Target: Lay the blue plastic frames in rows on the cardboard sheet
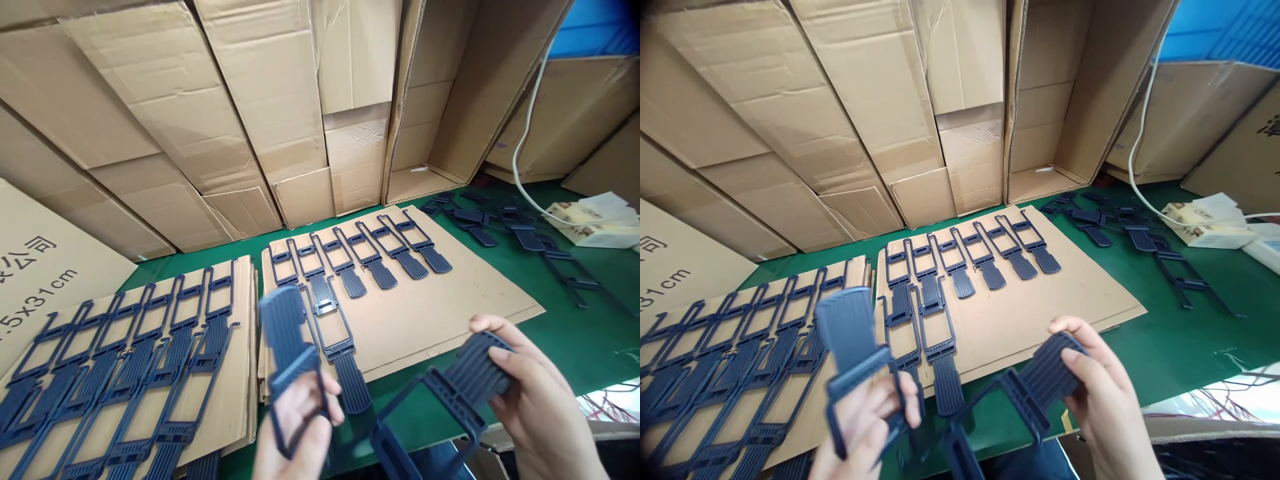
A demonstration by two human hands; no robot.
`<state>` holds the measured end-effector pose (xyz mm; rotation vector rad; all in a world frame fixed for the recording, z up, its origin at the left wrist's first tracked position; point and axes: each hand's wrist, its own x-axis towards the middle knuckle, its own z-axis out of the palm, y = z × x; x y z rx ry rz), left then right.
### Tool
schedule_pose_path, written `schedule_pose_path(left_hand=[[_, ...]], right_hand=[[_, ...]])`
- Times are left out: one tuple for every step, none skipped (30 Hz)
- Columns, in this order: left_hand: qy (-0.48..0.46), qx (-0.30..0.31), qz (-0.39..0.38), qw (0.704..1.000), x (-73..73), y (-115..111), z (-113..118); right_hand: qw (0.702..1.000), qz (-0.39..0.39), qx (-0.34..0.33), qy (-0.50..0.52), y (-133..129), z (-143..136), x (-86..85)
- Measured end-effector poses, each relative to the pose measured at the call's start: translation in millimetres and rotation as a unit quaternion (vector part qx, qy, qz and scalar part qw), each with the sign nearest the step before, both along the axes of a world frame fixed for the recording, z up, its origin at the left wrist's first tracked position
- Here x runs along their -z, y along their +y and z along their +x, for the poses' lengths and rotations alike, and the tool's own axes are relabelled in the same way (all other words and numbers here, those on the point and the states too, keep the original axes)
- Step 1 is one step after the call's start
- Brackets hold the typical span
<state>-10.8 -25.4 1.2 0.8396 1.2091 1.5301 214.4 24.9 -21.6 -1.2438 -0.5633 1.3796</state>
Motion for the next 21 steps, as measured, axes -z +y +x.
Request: schedule_pose_path(left_hand=[[0.006, -0.049, 0.013, 0.999, -2.9, 2.4, -6.8], [0.007, -0.094, 0.021, 0.995, -6.0, 4.6, -14.7], [-0.001, -0.130, 0.024, 0.991, -8.9, 6.3, -23.1], [-0.014, -0.156, 0.028, 0.987, -11.5, 7.6, -31.3], [-0.031, -0.172, 0.032, 0.984, -13.5, 8.4, -38.6], [-0.048, -0.183, 0.033, 0.981, -14.8, 8.8, -44.3], [-0.067, -0.191, 0.031, 0.979, -15.6, 9.0, -48.0], [-0.084, -0.196, 0.023, 0.977, -15.8, 9.1, -49.4], [-0.097, -0.197, 0.008, 0.976, -15.5, 9.3, -48.7], [-0.107, -0.192, -0.009, 0.975, -15.0, 9.7, -46.3], [-0.115, -0.182, -0.022, 0.976, -14.3, 10.1, -42.8], [-0.122, -0.166, -0.033, 0.978, -13.4, 10.8, -38.6], [-0.127, -0.146, -0.040, 0.980, -12.4, 11.5, -34.4], [-0.132, -0.126, -0.044, 0.982, -11.3, 12.3, -30.6], [-0.138, -0.108, -0.045, 0.983, -10.2, 13.2, -27.5], [-0.144, -0.094, -0.046, 0.984, -9.2, 14.1, -25.2], [-0.149, -0.083, -0.046, 0.984, -8.2, 14.9, -23.5], [-0.152, -0.076, -0.042, 0.985, -7.5, 15.7, -22.5], [-0.154, -0.074, -0.036, 0.985, -6.9, 16.4, -21.8], [-0.154, -0.073, -0.030, 0.985, -6.5, 16.9, -21.6], [-0.152, -0.075, -0.025, 0.985, -6.1, 17.3, -21.5]], right_hand=[[1.000, 0.001, 0.030, 0.005, 1.0, 5.9, 3.1], [0.998, 0.004, 0.061, 0.010, 1.3, 10.8, 6.2], [0.996, 0.014, 0.091, 0.017, 0.8, 14.3, 9.5], [0.993, 0.029, 0.114, 0.024, -0.1, 16.2, 13.2], [0.990, 0.045, 0.131, 0.030, -1.6, 16.4, 17.6], [0.988, 0.060, 0.135, 0.035, -3.6, 14.7, 22.7], [0.988, 0.070, 0.130, 0.040, -6.0, 11.3, 28.6], [0.990, 0.072, 0.116, 0.045, -8.8, 6.4, 35.2], [0.991, 0.066, 0.101, 0.049, -12.2, 0.2, 42.3], [0.993, 0.055, 0.089, 0.055, -16.0, -6.9, 49.9], [0.994, 0.045, 0.081, 0.063, -20.3, -14.5, 57.7], [0.994, 0.035, 0.074, 0.071, -24.9, -22.1, 65.5], [0.995, 0.027, 0.065, 0.076, -29.8, -29.5, 72.9], [0.995, 0.021, 0.054, 0.078, -34.7, -36.3, 79.9], [0.996, 0.018, 0.039, 0.075, -39.4, -42.3, 86.0], [0.997, 0.017, 0.021, 0.069, -43.7, -47.2, 91.2], [0.998, 0.017, 0.005, 0.059, -47.4, -51.2, 95.3], [0.999, 0.018, -0.007, 0.047, -50.5, -54.2, 98.4], [0.999, 0.020, -0.015, 0.036, -52.9, -56.6, 100.4], [0.999, 0.021, -0.023, 0.025, -54.8, -58.6, 101.4], [0.999, 0.022, -0.032, 0.017, -56.3, -60.6, 101.4]])
